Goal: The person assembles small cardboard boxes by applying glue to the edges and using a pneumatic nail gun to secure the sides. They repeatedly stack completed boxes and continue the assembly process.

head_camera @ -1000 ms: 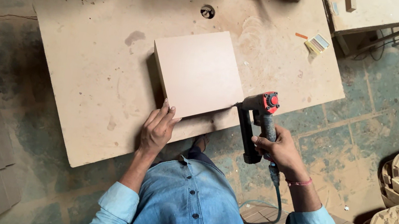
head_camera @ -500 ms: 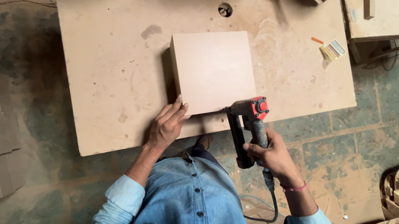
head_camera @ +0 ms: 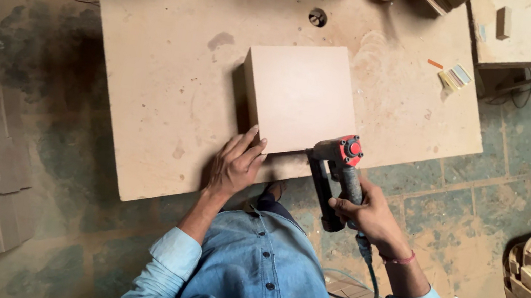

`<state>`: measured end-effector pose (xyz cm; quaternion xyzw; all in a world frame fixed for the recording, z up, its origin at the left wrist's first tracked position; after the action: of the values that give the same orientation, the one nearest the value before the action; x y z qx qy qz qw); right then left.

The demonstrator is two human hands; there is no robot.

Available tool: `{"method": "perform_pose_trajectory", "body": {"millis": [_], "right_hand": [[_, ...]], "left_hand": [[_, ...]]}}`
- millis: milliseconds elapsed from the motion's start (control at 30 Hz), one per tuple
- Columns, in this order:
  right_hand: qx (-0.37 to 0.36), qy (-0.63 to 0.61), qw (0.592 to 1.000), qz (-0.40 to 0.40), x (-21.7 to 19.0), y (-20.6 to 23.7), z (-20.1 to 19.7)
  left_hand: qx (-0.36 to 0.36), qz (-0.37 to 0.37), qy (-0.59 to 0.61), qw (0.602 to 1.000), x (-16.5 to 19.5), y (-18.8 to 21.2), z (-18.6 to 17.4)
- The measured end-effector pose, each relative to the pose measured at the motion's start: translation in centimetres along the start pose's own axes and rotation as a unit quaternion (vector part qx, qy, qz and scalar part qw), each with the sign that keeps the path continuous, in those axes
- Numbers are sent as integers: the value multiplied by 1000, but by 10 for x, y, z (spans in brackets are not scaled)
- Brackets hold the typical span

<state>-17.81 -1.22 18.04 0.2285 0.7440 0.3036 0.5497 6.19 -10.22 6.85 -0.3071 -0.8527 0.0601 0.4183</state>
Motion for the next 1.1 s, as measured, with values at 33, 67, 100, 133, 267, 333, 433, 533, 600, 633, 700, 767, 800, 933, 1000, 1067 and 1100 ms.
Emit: {"method": "perform_pose_trajectory", "body": {"millis": [33, 67, 100, 133, 267, 333, 433, 533, 600, 633, 700, 767, 800, 933, 1000, 1067, 1100], "right_hand": [[-5, -3, 1000, 0, -1, -2, 5], [-14, 3, 1000, -7, -3, -4, 11], [-24, 8, 1000, -14, -5, -7, 19], [-34, 14, 999, -20, -7, -10, 27], [-76, 12, 997, -22, -16, -16, 49], [-74, 27, 997, -12, -20, -15, 53], [-67, 29, 997, -4, -24, -12, 56], [-65, 37, 997, -6, -26, -11, 58], [-62, 37, 997, 0, -24, -9, 56], [-60, 37, 998, 1, -22, -8, 54], [-57, 16, 998, 4, -15, -3, 50], [-44, -7, 999, 4, -4, 1, 43], [-34, -19, 999, 1, 2, 0, 39], [11, -84, 996, -25, 27, -11, 22], [32, -91, 995, -32, 36, -21, 8], [51, -104, 992, -45, 38, -32, -11], [61, -113, 990, -54, 37, -38, -21]], "left_hand": [[-10, -8, 7, 1000, -3, 1, -2], [-19, -16, 15, 1000, -6, 3, -3], [-29, -25, 22, 999, -9, 5, -4], [-43, -34, 23, 998, -11, 7, -3], [-69, -41, 24, 996, -18, 10, 1], [-64, -36, 27, 997, -19, 10, 1], [-56, -30, 31, 997, -19, 8, 1], [-54, -20, 31, 998, -17, 11, -1], [-59, -23, 39, 997, -16, 9, -4], [-48, -26, 58, 997, -17, 4, -7], [-30, -31, 97, 994, -18, -13, -13], [-23, -38, 48, 998, -25, -59, -17], [-28, -54, 41, 997, -33, -86, -18], [-116, -90, -28, 989, -66, -192, -18], [-237, -121, 71, 961, -82, -205, -14], [-199, -97, 37, 974, -85, -194, -26], [-178, -79, 6, 981, -84, -182, -33]]}}
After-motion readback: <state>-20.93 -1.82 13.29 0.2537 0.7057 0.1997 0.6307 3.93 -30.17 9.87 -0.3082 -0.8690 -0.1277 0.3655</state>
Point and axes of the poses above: each hand's wrist, its own y-axis away from the middle knuckle, its own z-axis out of the palm, x = y × z, the point moved 7 cm from there along -y, towards the middle knuckle, and after that the axes turned 12 degrees about -x, right-handed, at the moved point
